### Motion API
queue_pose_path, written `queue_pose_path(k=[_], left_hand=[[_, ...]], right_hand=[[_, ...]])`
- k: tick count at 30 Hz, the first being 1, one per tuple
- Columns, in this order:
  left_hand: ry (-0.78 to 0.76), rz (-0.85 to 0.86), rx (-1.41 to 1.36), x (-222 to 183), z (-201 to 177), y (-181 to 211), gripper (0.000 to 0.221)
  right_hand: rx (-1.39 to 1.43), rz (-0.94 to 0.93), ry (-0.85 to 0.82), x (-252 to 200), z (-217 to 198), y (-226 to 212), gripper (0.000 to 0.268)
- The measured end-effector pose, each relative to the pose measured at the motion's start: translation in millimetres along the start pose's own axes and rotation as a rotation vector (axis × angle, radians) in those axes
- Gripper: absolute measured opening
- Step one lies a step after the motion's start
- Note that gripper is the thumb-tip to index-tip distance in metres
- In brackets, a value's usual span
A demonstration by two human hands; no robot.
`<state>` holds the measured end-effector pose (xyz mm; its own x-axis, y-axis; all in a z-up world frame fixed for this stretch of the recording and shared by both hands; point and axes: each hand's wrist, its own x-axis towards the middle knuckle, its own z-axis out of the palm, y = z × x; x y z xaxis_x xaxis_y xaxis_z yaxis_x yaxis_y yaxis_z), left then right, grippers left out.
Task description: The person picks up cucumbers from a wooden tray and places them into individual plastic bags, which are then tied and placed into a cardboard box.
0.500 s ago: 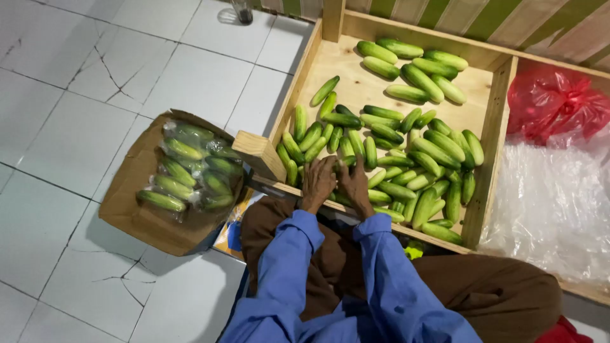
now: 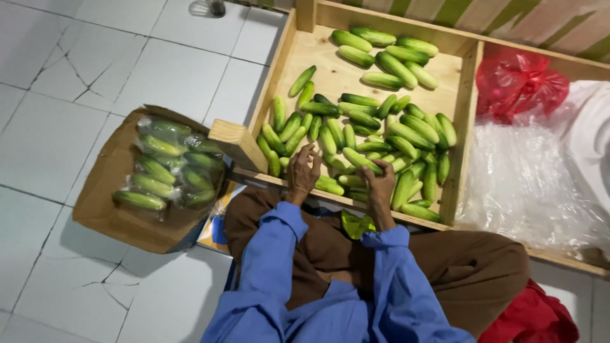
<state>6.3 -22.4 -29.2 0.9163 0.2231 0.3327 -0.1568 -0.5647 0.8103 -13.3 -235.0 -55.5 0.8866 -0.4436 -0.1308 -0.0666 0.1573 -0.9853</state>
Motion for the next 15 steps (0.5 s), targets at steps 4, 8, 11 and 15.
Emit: queue_pose_path(k=[4, 8, 11, 15], left_hand=[[-0.136, -0.176, -0.181, -32.7, 22.3, 45.4, 0.037], [-0.277, -0.478, -0.541, -64.1, 52.7, 80.4, 0.064], [-0.226, -0.572, -0.788, -86.9, 63.6, 82.7, 0.076], [-0.057, -0.641, -0.885, -94.3, 69.4, 57.8, 0.068]], right_hand=[[0.165, -0.034, 0.012, -35.7, -25.3, -44.0, 0.044], [-0.054, -0.243, -0.085, -64.5, -39.4, -47.6, 0.046], [-0.124, -0.365, -0.155, -102.3, -36.3, -78.1, 0.043], [-0.416, -0.394, -0.165, -141.0, -53.9, -75.1, 0.050]])
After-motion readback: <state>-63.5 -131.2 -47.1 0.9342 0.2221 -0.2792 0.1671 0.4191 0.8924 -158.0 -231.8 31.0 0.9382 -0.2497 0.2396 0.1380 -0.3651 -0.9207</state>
